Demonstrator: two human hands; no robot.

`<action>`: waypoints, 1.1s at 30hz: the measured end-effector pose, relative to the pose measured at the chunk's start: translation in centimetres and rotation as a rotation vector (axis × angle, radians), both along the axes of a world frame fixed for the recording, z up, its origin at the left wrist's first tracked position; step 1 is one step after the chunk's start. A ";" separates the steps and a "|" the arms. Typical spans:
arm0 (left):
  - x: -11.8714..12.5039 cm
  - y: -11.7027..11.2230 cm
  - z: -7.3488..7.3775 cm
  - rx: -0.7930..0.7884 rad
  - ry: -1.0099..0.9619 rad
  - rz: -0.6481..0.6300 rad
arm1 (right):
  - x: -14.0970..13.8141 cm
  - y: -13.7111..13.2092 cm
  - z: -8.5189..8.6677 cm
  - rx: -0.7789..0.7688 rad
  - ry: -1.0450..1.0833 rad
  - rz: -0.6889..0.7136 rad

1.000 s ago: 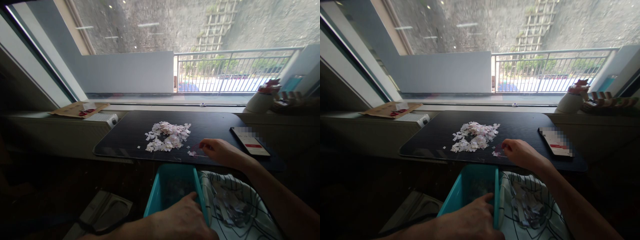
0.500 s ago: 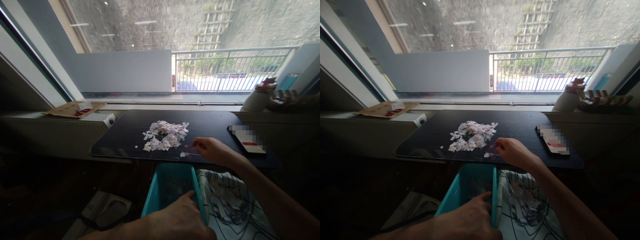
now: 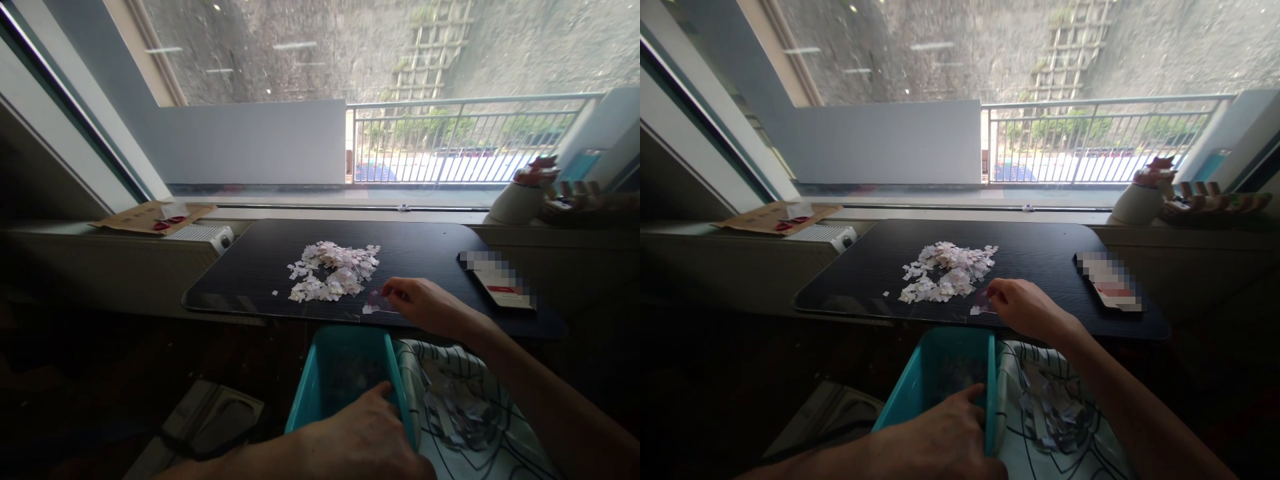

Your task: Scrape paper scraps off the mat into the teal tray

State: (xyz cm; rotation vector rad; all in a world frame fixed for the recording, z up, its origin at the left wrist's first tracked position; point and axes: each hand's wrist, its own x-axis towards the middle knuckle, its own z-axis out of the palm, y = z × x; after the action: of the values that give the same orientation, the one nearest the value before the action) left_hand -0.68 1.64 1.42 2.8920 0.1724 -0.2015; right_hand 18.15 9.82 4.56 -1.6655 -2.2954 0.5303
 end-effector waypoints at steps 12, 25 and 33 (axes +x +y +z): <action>-0.2 0.0 0.0 0.013 -0.077 0.013 | 2.5 -1.0 0.9 0.014 -0.183 -0.097; 0.6 1.9 1.1 -0.227 -0.067 0.199 | 3.0 -1.2 0.8 0.007 -0.129 -0.102; 0.2 1.7 0.7 -0.209 -0.095 0.267 | 6.2 -3.3 2.1 -0.048 -0.231 -0.181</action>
State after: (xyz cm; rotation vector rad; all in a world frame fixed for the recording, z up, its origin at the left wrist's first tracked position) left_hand -0.51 3.32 2.14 2.6305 0.4852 -0.0317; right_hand 24.33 6.52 6.70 -2.0283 -2.2667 0.3738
